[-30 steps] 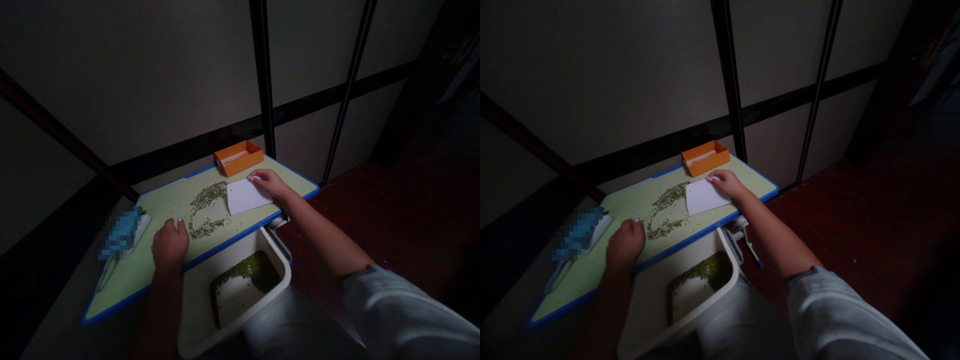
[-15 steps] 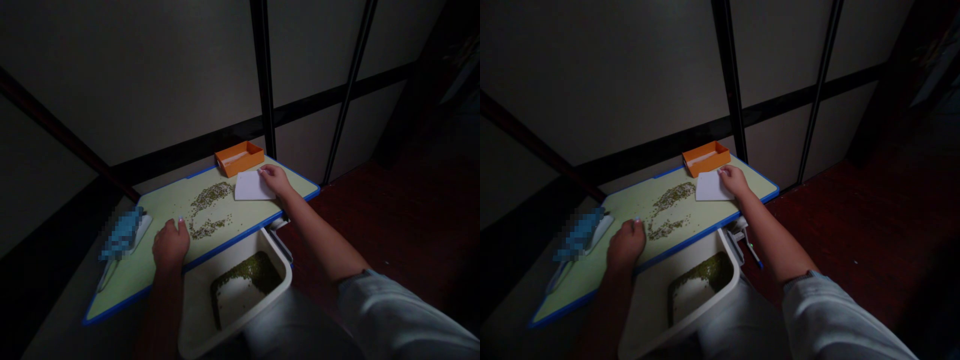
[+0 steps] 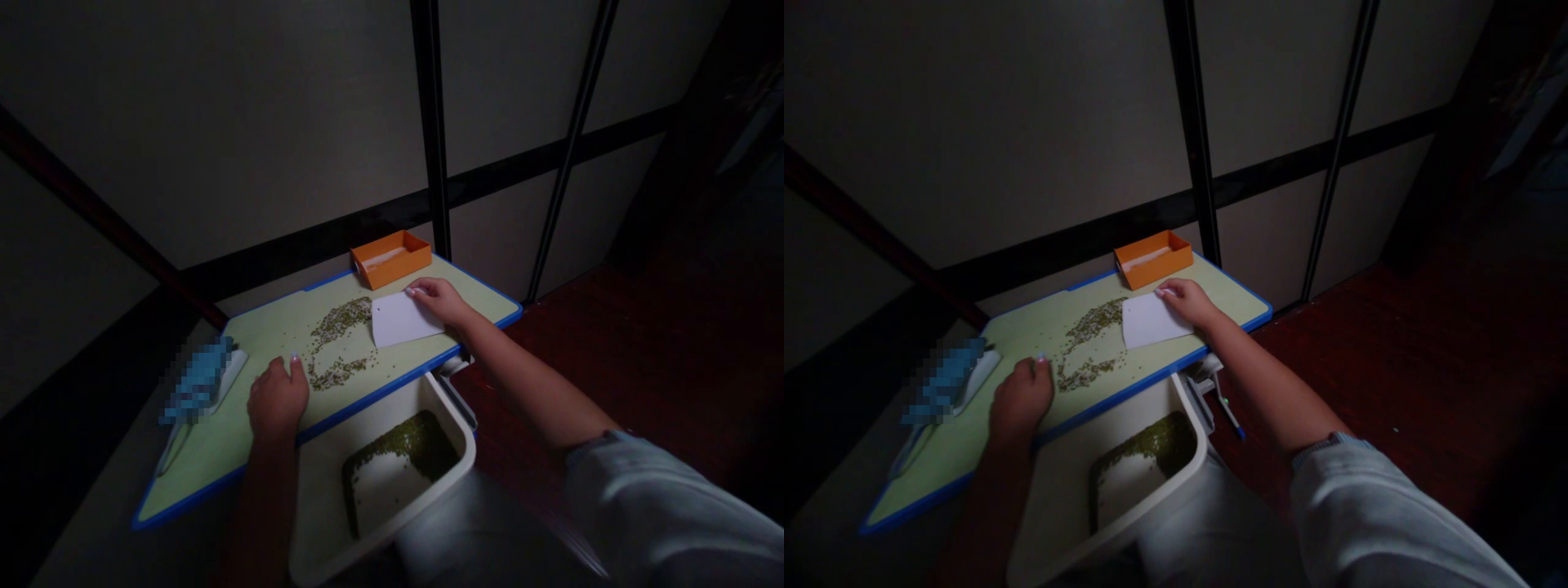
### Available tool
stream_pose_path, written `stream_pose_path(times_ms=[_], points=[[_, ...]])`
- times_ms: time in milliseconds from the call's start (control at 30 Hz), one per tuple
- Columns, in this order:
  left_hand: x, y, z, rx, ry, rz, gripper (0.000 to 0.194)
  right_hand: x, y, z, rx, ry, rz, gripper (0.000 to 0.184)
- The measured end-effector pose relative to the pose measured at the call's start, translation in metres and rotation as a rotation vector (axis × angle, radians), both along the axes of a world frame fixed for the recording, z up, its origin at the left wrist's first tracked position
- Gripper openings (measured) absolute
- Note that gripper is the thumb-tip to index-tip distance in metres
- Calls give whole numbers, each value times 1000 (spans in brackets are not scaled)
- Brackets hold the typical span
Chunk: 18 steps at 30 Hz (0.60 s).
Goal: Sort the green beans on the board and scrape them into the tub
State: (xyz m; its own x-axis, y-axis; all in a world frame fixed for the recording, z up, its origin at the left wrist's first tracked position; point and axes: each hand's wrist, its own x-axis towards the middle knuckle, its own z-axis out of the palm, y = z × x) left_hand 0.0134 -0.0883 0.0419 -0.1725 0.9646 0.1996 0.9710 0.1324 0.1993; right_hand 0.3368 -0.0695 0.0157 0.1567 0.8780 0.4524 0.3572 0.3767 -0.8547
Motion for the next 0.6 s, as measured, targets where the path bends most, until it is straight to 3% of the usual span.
stream_pose_path(times_ms=[200,333,467,600], points=[[0,-1,2,-35,-4,6,65,9,2,3,-28,-71,-336,17],[1,0,2,-32,-7,9,66,13,2,3,-23,-42,-446,21],[-1,1,0,-22,-21,-5,67,13,3,3,17,8,-402,22],[-1,1,0,-7,-20,-7,65,9,3,3,17,10,-222,20]])
